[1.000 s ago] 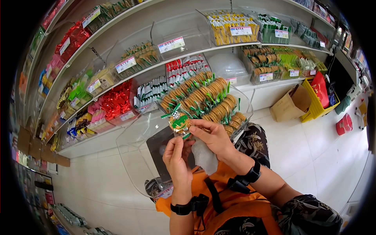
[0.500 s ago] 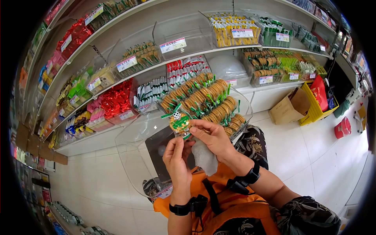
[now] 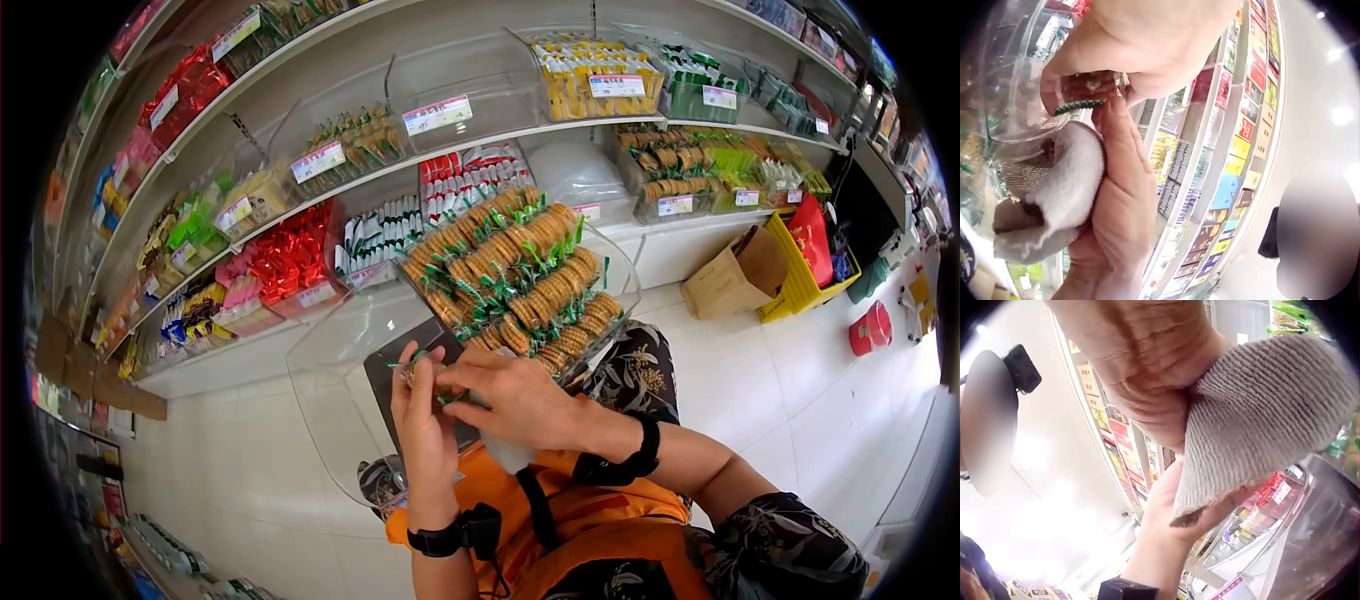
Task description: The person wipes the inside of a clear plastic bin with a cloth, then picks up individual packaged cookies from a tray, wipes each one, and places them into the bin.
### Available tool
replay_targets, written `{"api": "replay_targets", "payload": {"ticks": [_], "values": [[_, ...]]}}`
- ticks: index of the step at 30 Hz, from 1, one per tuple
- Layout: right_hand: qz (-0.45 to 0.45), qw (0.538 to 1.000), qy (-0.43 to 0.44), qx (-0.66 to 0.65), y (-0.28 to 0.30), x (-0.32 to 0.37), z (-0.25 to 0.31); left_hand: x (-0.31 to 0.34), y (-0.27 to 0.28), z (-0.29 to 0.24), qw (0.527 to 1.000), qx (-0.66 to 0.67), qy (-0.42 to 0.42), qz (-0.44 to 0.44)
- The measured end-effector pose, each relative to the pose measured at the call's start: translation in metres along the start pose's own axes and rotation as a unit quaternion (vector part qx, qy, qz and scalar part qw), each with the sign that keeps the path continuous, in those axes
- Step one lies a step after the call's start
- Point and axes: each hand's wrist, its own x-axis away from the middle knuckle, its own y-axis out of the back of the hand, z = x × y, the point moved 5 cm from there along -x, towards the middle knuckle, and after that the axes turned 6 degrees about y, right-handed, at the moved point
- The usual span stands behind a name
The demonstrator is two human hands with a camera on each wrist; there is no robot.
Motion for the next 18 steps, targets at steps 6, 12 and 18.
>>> {"api": "replay_targets", "payload": {"ticks": [6, 12, 18], "values": [[-0.033, 0.99, -0.047, 0.125, 0.037, -0.045, -0.043, -0.008, 0.029, 0.003, 0.991, 0.125, 0.032, -0.034], [0.06, 0.977, -0.114, 0.169, 0.005, -0.057, -0.075, -0.007, 0.024, 0.009, 0.984, 0.168, 0.066, -0.007], [-0.029, 0.979, -0.126, 0.157, 0.018, -0.048, -0.086, -0.006, 0.027, 0.012, 0.983, 0.169, 0.072, -0.008]]}}
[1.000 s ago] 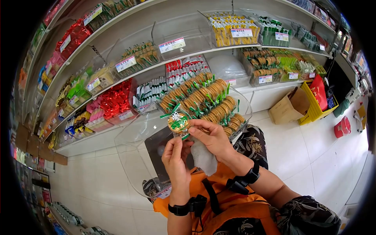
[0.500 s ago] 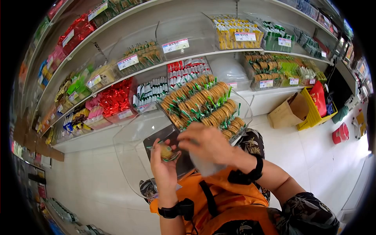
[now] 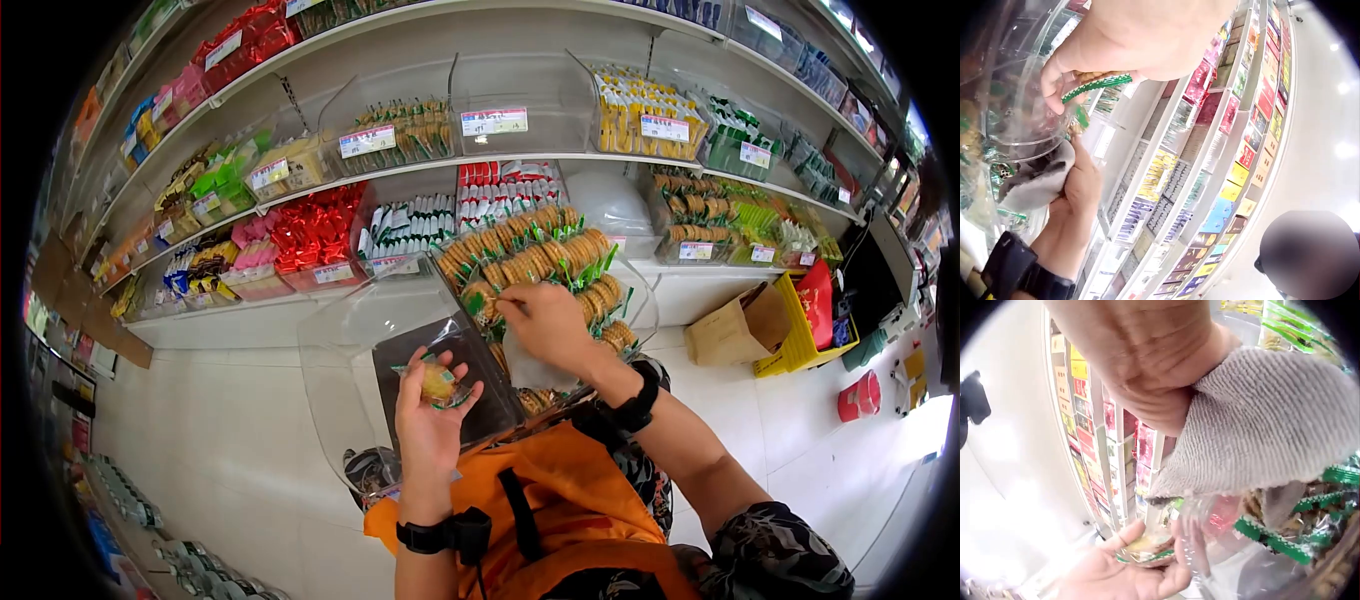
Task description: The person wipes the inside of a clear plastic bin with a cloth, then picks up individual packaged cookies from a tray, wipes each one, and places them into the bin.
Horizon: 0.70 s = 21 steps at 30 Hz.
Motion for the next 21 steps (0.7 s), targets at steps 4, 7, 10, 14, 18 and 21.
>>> {"api": "replay_targets", "payload": {"ticks": [4, 7, 10, 14, 18, 21], "values": [[-0.02, 0.978, -0.032, -0.204, 0.023, 0.009, -0.011, 0.001, -0.002, 0.001, 1.0, 0.008, -0.005, -0.007], [0.035, 0.945, -0.09, -0.312, 0.024, 0.018, -0.025, 0.0, -0.006, 0.003, 1.0, 0.007, -0.004, 0.0], [0.039, 0.903, -0.113, -0.412, 0.02, 0.023, -0.03, 0.001, -0.009, 0.004, 1.0, 0.006, -0.001, 0.011], [0.044, 0.897, -0.11, -0.426, 0.02, 0.026, -0.03, 0.003, -0.013, 0.004, 1.0, -0.001, -0.002, 0.024], [0.023, 0.94, -0.062, -0.334, 0.034, 0.028, 0.0, 0.008, -0.023, -0.001, 0.999, -0.038, -0.026, 0.014], [0.025, 0.945, -0.042, -0.322, 0.031, 0.029, 0.01, 0.012, -0.034, -0.004, 0.997, -0.044, -0.043, 0.044]]}}
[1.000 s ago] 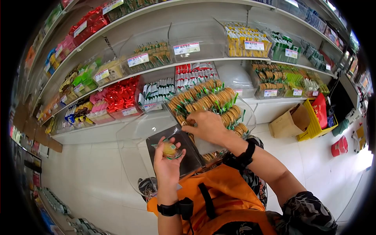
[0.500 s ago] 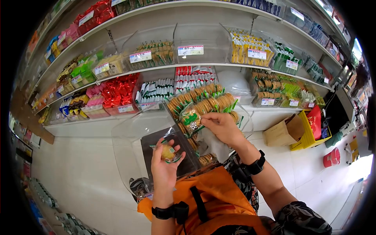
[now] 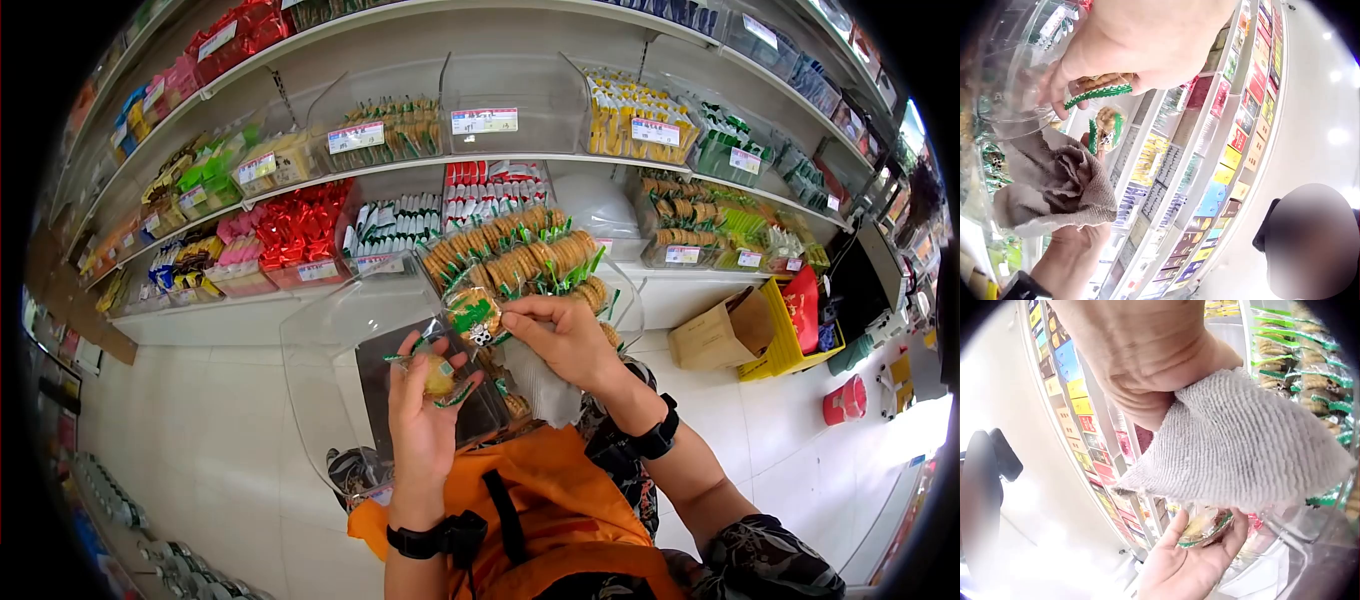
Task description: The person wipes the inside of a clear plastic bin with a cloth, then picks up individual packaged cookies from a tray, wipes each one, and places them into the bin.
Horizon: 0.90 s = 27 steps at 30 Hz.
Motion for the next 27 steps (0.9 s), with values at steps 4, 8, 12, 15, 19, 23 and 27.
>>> {"api": "replay_targets", "payload": {"ticks": [4, 8, 12, 15, 19, 23, 27], "values": [[0.013, 0.997, -0.016, -0.068, -0.002, -0.001, -0.005, 0.003, -0.006, -0.005, 1.0, -0.006, -0.011, 0.012], [0.014, 0.998, -0.016, -0.061, -0.001, 0.0, -0.01, 0.004, -0.01, -0.005, 0.999, -0.015, -0.026, 0.021], [0.004, 0.996, -0.013, -0.084, -0.002, 0.002, -0.01, 0.004, -0.014, -0.006, 0.998, -0.031, -0.045, 0.031], [-0.001, 0.996, -0.004, -0.093, -0.002, 0.002, -0.008, 0.005, -0.017, -0.007, 0.997, -0.039, -0.051, 0.029], [-0.003, 0.994, -0.011, -0.11, -0.003, 0.003, -0.008, 0.005, -0.02, -0.008, 0.996, -0.05, -0.063, 0.029], [0.004, 0.993, -0.012, -0.12, -0.002, 0.003, -0.01, 0.006, -0.022, -0.009, 0.995, -0.057, -0.069, 0.039], [0.003, 0.991, -0.016, -0.132, -0.003, 0.004, -0.009, 0.007, -0.022, -0.008, 0.995, -0.056, -0.071, 0.041]]}}
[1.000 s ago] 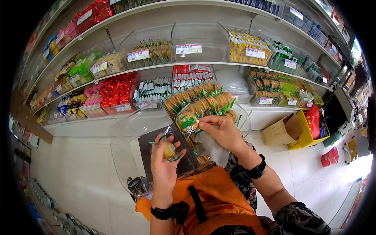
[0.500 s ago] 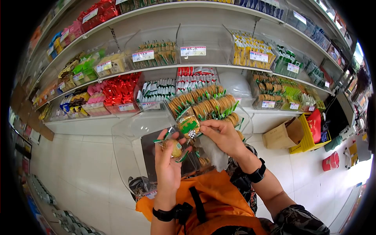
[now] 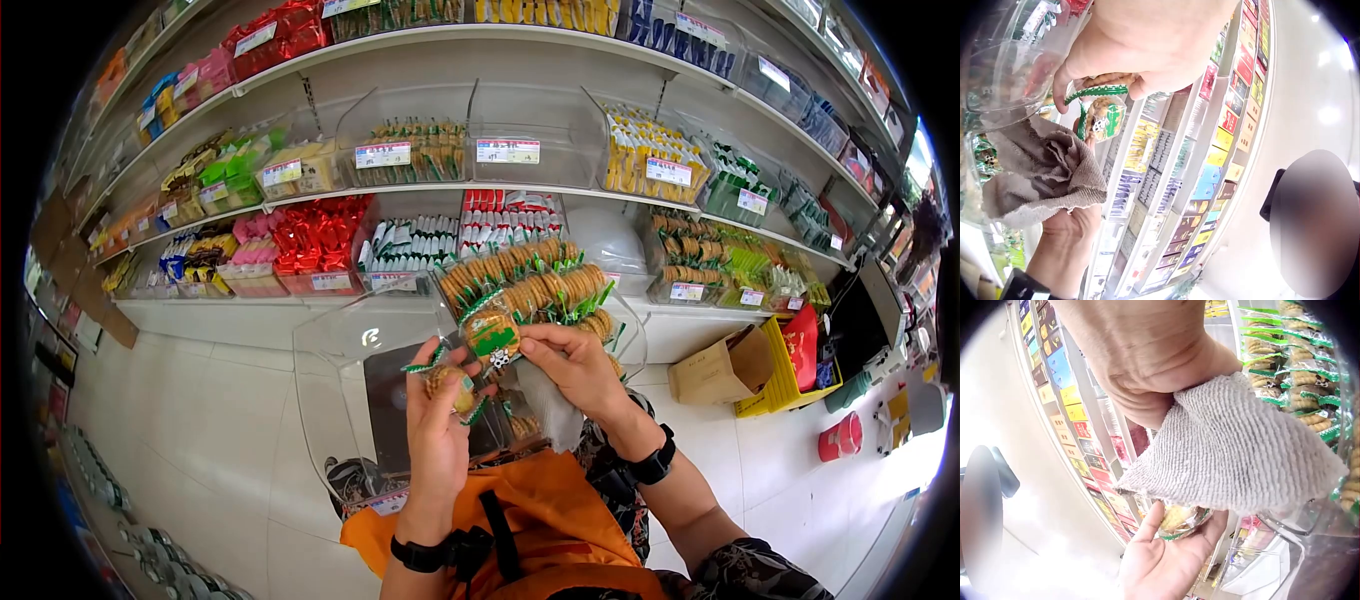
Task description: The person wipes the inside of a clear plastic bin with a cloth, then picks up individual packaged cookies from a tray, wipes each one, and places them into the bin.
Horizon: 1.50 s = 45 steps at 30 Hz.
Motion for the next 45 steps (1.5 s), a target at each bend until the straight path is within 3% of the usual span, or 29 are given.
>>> {"api": "replay_targets", "payload": {"ticks": [10, 13, 16, 18, 21, 25, 28, 32, 36, 45], "values": [[0.007, 1.0, 0.019, 0.022, 0.001, 0.0, 0.0, 0.0, 0.002, -0.001, 1.0, 0.002, -0.002, -0.011], [0.0, 0.974, 0.114, 0.196, 0.009, -0.004, 0.022, -0.002, 0.014, -0.012, 0.999, -0.03, -0.019, -0.036], [0.111, 0.864, 0.223, 0.437, 0.004, -0.009, 0.067, -0.003, 0.013, -0.032, 0.983, -0.163, -0.065, -0.061], [0.171, 0.851, 0.214, 0.448, -0.009, -0.009, 0.084, -0.003, 0.001, -0.041, 0.957, -0.27, -0.103, -0.035], [0.265, 0.835, 0.172, 0.45, -0.026, -0.012, 0.093, -0.004, -0.012, -0.023, 0.95, -0.302, -0.056, 0.062], [0.29, 0.901, 0.109, 0.305, -0.019, -0.022, 0.079, 0.0, -0.008, -0.01, 0.96, -0.26, 0.023, 0.105], [0.179, 0.97, 0.038, 0.158, -0.007, -0.027, 0.056, 0.002, 0.001, -0.007, 0.987, -0.151, 0.038, 0.046], [0.128, 0.983, -0.061, 0.114, 0.005, -0.016, 0.027, 0.001, 0.018, 0.001, 0.998, -0.015, 0.024, -0.052], [0.142, 0.988, -0.053, -0.007, -0.016, 0.002, 0.009, 0.003, 0.012, 0.012, 0.998, 0.014, 0.037, -0.054], [0.151, 0.984, -0.049, -0.075, -0.009, -0.001, -0.01, 0.005, 0.005, 0.012, 0.995, 0.049, 0.078, -0.027]]}}
